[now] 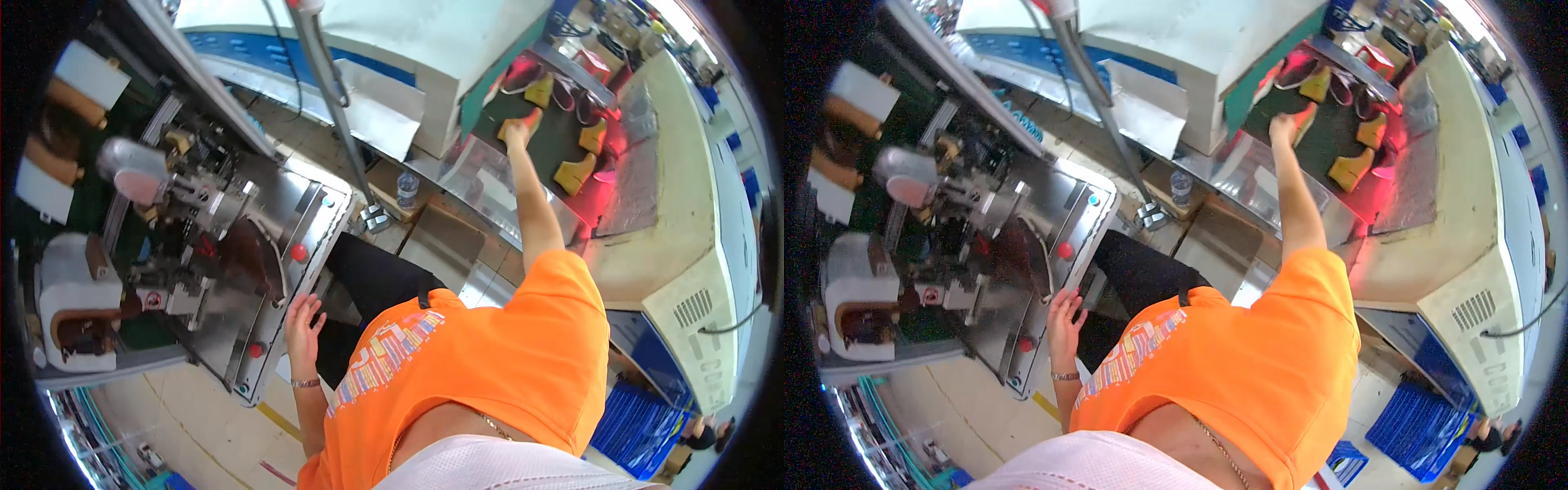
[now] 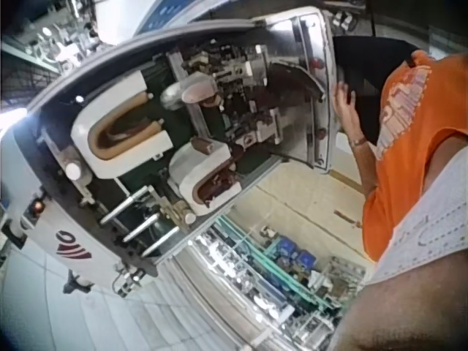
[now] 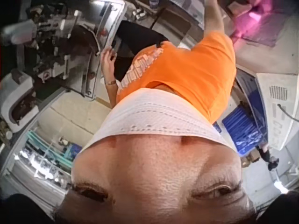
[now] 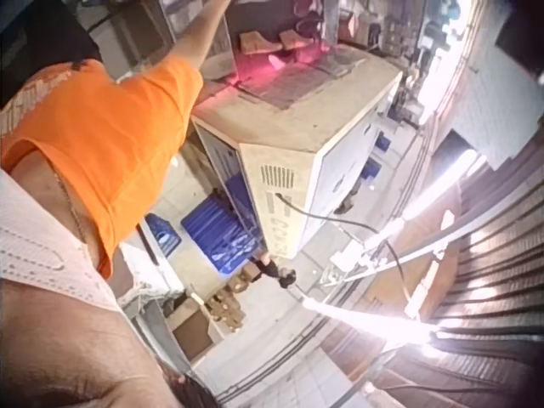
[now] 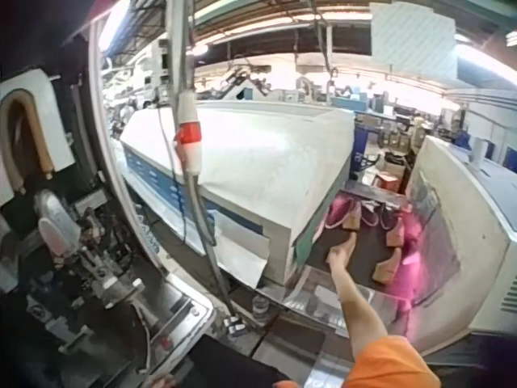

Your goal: The person places brown shoe uppers onto a machine jig, secures them, and operates the machine to process the footwear. The person then removes the processed shoes and places them on a nearby table, repeating the cycle with new shoe uppers.

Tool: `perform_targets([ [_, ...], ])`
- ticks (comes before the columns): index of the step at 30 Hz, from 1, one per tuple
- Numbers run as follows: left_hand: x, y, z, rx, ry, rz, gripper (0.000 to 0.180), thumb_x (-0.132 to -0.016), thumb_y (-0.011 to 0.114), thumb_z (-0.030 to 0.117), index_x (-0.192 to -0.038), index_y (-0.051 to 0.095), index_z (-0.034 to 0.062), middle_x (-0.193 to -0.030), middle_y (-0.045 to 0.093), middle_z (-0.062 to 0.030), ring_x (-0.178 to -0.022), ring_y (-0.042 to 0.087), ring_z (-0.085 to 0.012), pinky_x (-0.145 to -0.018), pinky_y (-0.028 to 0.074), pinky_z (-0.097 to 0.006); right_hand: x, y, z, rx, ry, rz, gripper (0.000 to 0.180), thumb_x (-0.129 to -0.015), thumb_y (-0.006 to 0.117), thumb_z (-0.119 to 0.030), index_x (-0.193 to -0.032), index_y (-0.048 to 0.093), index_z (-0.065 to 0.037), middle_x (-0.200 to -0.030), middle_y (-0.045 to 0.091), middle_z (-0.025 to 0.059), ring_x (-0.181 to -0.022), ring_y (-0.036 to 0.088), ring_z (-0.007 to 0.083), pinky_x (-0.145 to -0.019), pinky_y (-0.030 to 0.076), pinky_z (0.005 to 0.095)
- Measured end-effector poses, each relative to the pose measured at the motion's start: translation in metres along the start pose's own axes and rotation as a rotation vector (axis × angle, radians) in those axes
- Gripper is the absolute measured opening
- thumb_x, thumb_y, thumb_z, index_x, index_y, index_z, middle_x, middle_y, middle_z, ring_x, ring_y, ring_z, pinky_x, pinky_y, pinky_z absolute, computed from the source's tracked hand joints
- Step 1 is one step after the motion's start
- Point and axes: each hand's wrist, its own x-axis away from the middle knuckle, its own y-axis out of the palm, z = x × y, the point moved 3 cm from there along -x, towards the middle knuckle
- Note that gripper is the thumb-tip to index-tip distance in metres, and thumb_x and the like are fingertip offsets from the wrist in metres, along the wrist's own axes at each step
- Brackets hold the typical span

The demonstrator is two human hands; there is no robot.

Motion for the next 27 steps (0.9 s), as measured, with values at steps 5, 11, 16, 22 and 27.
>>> perform_targets([
  [5, 0.014, -0.031, 0.019, -0.076, 0.288, 0.288, 0.025, -0.086, 0.052, 0.013, -0.111, 0.051, 0.0078, -0.105, 0.057, -0.0037, -0.094, 0.052, -0.0117, -0.078, 0.04, -0.027, 0.179, 0.055, 0.047, -0.309, 0.071, -0.456, 0.023, -0.072, 0.056, -0.004, -0.095, 0.06, -0.002, -0.076, 0.062, 0.0065, -0.063, 0.057, 0.0152, -0.058, 0.046, 0.0272],
  [11, 0.014, 0.01, 0.041, -0.287, 0.641, 0.312, 0.023, -0.086, 0.05, 0.004, -0.108, 0.051, -0.0014, -0.098, 0.058, -0.0107, -0.089, 0.056, -0.0155, -0.081, 0.044, -0.027, 0.248, 0.001, 0.026, 0.81, -0.035, -0.335, 0.053, -0.072, 0.057, -0.018, -0.122, 0.043, -0.006, -0.14, 0.023, 0.0131, -0.126, 0.025, 0.0329, -0.099, 0.015, 0.0587],
  [16, -0.013, 0.053, 0.047, -0.512, 0.732, 0.068, 0.021, -0.085, 0.05, 0.0, -0.106, 0.051, -0.0022, -0.095, 0.058, -0.0104, -0.087, 0.055, -0.0146, -0.08, 0.044, -0.026, 0.237, 0.0, 0.029, 0.888, 0.126, -0.664, 0.066, -0.073, 0.056, -0.027, -0.131, 0.032, -0.006, -0.141, 0.02, 0.0133, -0.126, 0.025, 0.038, -0.1, 0.012, 0.0599],
  [22, -0.051, 0.18, 0.071, -0.648, 0.88, -0.246, 0.022, -0.082, 0.053, 0.001, -0.104, 0.053, -0.0001, -0.1, 0.058, -0.0083, -0.09, 0.054, -0.0151, -0.076, 0.042, -0.026, 0.237, -0.005, 0.033, 0.991, 0.001, -0.624, 0.061, -0.069, 0.059, -0.026, -0.124, 0.038, -0.008, -0.136, 0.029, 0.0121, -0.118, 0.037, 0.0354, -0.098, 0.021, 0.0572],
  [27, -0.087, 0.325, 0.105, -0.929, 1.277, -0.483, 0.031, -0.078, 0.058, 0.007, -0.109, 0.053, 0.0045, -0.116, 0.05, -0.0115, -0.108, 0.045, -0.0278, -0.093, 0.033, -0.038, 0.158, -0.039, 0.027, 0.402, 0.21, -0.563, 0.038, -0.067, 0.057, -0.018, -0.104, 0.057, -0.009, -0.107, 0.057, 0.0132, -0.102, 0.054, 0.029, -0.088, 0.04, 0.0407],
])
